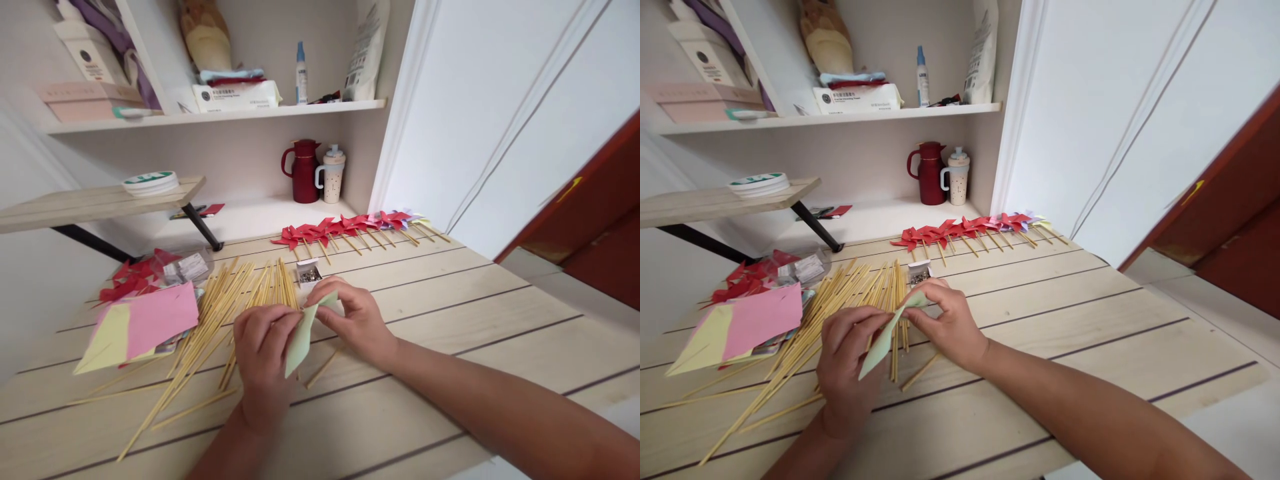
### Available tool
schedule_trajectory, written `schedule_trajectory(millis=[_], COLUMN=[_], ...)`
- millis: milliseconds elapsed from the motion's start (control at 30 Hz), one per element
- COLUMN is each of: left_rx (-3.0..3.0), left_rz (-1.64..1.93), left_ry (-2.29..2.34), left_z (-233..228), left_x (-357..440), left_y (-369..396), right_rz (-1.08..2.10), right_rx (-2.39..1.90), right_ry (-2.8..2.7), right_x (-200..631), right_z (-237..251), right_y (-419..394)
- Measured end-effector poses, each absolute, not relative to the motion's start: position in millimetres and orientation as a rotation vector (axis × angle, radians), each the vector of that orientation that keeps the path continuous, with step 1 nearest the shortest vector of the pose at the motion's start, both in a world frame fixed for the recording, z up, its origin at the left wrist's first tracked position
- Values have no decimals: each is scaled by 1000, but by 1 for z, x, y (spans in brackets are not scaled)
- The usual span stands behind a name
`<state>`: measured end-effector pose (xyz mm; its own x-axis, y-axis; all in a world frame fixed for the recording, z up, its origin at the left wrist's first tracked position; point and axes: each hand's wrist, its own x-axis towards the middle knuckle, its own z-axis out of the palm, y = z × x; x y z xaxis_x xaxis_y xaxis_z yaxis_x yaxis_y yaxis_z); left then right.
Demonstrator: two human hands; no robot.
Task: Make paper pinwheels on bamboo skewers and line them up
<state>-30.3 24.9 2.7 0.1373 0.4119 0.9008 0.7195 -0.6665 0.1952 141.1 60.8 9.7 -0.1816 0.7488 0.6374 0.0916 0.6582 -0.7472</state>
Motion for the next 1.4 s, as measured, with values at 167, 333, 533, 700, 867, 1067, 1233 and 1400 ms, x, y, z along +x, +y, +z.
schedule_trajectory(millis=[167,333,533,700,867,1067,1233,1400], left_rx=[-2138,-2135,-2143,-2171,-2228,-2249,-2166,-2151], left_rz=[-1426,-1396,-1402,-1508,-1575,-1655,-1623,-1565], left_ry=[-968,-942,-941,-987,-1037,-1156,-1102,-1057], left_z=[9,10,9,9,7,1,5,8], left_x=[-33,-34,-34,-30,-29,-28,-28,-29], left_y=[22,21,21,23,25,26,24,22], right_rz=[577,553,395,207,115,138,278,334], right_rx=[-619,-579,-517,-477,-449,-474,-492,-438], right_ry=[-1730,-1749,-1832,-1887,-1907,-1902,-1833,-1829], right_x=[146,148,150,152,153,151,149,150], right_z=[10,11,14,16,17,18,18,14], right_y=[60,61,63,64,65,64,63,66])
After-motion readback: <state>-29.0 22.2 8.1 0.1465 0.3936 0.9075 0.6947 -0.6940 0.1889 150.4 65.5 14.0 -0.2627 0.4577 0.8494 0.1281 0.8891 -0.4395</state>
